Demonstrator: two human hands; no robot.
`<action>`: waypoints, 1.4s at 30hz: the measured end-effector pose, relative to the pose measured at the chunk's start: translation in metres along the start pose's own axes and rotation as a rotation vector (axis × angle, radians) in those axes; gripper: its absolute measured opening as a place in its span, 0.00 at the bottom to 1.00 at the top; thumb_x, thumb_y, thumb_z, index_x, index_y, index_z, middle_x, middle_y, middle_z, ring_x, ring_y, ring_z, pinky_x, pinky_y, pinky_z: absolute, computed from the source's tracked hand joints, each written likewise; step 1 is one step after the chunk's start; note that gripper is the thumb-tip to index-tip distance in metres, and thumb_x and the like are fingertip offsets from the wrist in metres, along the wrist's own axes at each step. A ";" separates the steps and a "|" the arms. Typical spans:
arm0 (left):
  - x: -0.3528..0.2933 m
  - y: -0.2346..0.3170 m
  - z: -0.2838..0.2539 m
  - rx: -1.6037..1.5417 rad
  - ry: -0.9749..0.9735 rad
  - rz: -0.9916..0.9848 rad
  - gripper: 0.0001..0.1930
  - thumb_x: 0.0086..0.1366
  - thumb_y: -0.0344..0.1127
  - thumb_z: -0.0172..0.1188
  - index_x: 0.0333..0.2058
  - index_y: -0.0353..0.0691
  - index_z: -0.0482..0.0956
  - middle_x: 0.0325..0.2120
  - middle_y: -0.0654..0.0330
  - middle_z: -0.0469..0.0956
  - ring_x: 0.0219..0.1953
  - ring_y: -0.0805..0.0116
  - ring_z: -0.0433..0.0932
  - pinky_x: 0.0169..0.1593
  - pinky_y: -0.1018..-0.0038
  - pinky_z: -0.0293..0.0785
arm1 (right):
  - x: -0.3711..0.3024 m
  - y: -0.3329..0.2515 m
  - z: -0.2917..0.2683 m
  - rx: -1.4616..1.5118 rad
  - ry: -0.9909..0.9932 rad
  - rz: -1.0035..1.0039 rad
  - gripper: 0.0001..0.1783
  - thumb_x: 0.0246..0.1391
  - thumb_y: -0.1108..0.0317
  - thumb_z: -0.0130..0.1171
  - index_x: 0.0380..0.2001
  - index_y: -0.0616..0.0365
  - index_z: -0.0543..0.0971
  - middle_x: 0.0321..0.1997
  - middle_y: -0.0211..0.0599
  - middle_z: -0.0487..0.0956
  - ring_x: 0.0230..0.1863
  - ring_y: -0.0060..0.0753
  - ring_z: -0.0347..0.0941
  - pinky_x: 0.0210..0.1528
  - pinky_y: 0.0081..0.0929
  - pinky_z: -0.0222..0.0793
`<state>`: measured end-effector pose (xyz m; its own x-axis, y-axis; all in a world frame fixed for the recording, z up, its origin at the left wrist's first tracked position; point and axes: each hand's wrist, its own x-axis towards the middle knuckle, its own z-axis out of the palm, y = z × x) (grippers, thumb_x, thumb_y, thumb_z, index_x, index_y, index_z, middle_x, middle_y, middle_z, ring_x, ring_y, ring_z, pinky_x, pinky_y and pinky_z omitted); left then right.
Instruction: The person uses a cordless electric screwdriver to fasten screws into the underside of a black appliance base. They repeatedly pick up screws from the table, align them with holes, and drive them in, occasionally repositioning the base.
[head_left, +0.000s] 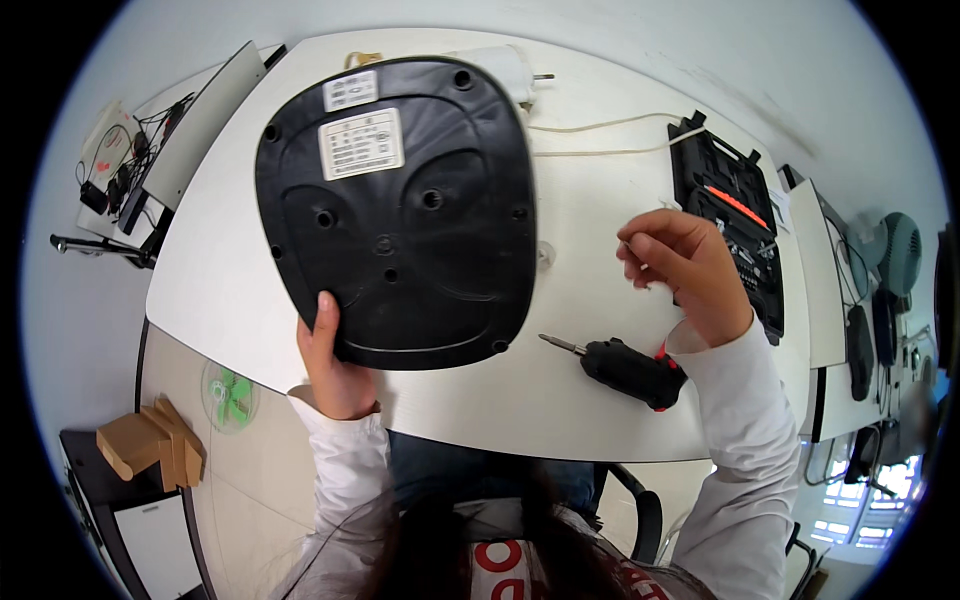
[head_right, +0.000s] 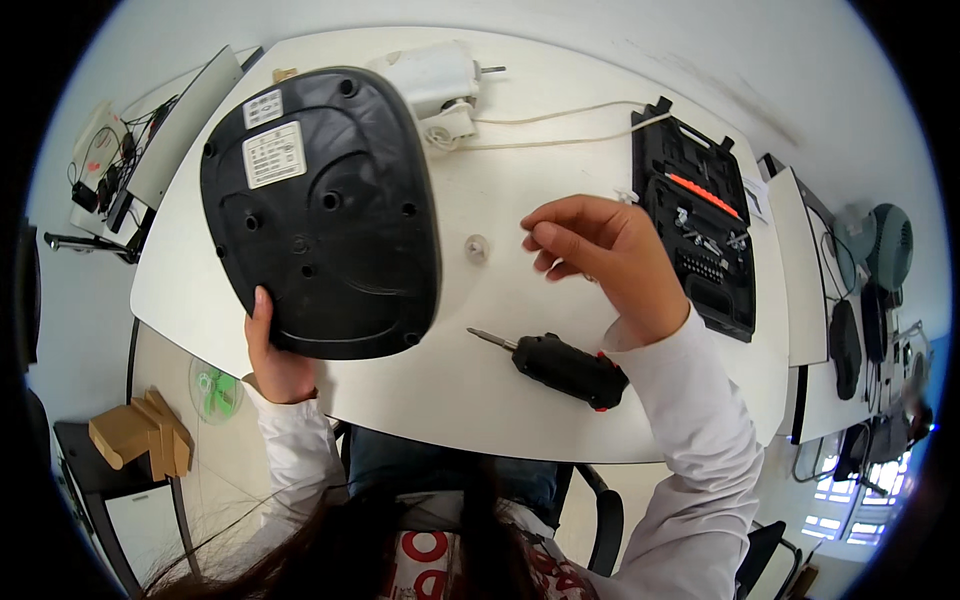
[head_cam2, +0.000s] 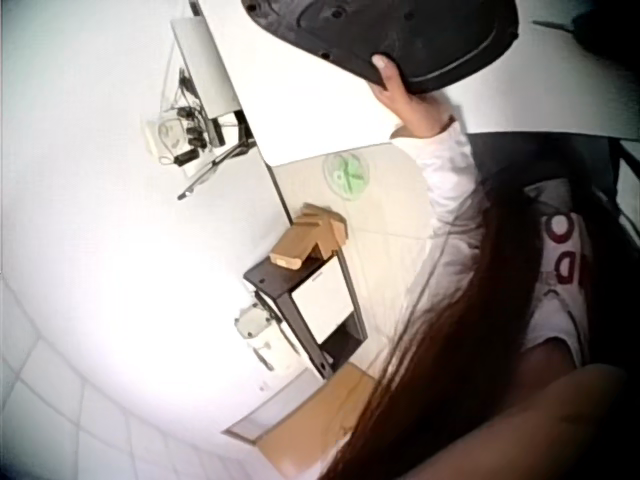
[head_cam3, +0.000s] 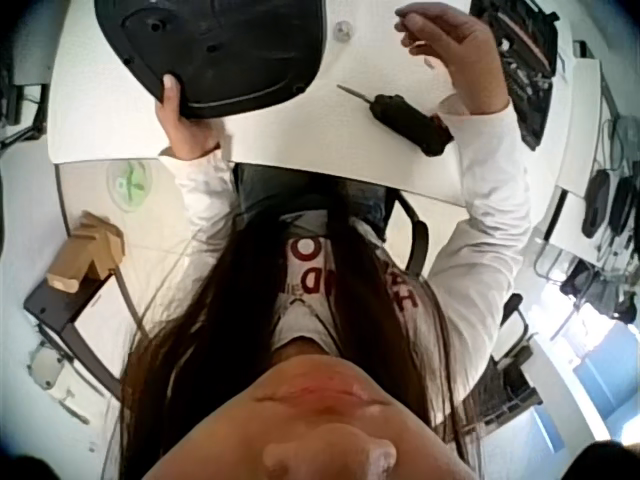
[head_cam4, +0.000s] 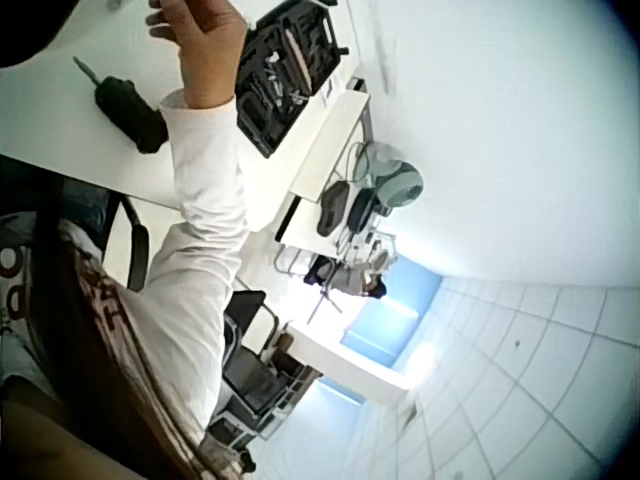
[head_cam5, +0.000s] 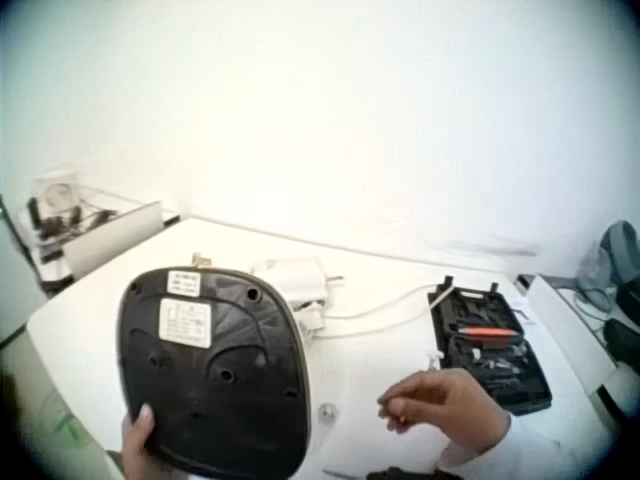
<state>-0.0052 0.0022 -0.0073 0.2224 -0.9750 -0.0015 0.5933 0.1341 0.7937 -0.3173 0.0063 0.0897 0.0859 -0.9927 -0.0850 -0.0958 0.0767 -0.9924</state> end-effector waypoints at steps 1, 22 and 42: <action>0.001 0.000 -0.004 -0.022 0.012 -0.008 0.25 0.64 0.41 0.54 0.56 0.33 0.64 0.52 0.55 0.70 0.52 0.63 0.71 0.56 0.71 0.66 | 0.003 0.001 -0.007 -0.148 0.043 -0.029 0.08 0.53 0.72 0.57 0.37 0.62 0.79 0.32 0.33 0.80 0.31 0.20 0.74 0.34 0.17 0.69; 0.002 0.006 -0.015 -0.167 -0.009 -0.112 0.22 0.67 0.44 0.49 0.55 0.37 0.68 0.52 0.57 0.72 0.52 0.64 0.71 0.57 0.66 0.66 | 0.004 0.066 -0.066 -1.191 0.234 -0.149 0.04 0.43 0.72 0.61 0.26 0.55 0.78 0.27 0.32 0.77 0.33 0.38 0.73 0.35 0.32 0.66; -0.001 0.003 -0.016 -0.069 0.173 -0.066 0.23 0.66 0.44 0.51 0.55 0.36 0.67 0.53 0.57 0.71 0.53 0.63 0.71 0.56 0.67 0.66 | 0.054 0.061 -0.099 -1.238 0.189 -0.223 0.08 0.43 0.69 0.63 0.31 0.51 0.82 0.30 0.31 0.79 0.31 0.36 0.74 0.38 0.30 0.70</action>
<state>0.0089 0.0061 -0.0153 0.3075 -0.9377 -0.1616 0.6616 0.0886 0.7446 -0.4170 -0.0515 0.0332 0.0868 -0.9785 0.1873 -0.9646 -0.1295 -0.2296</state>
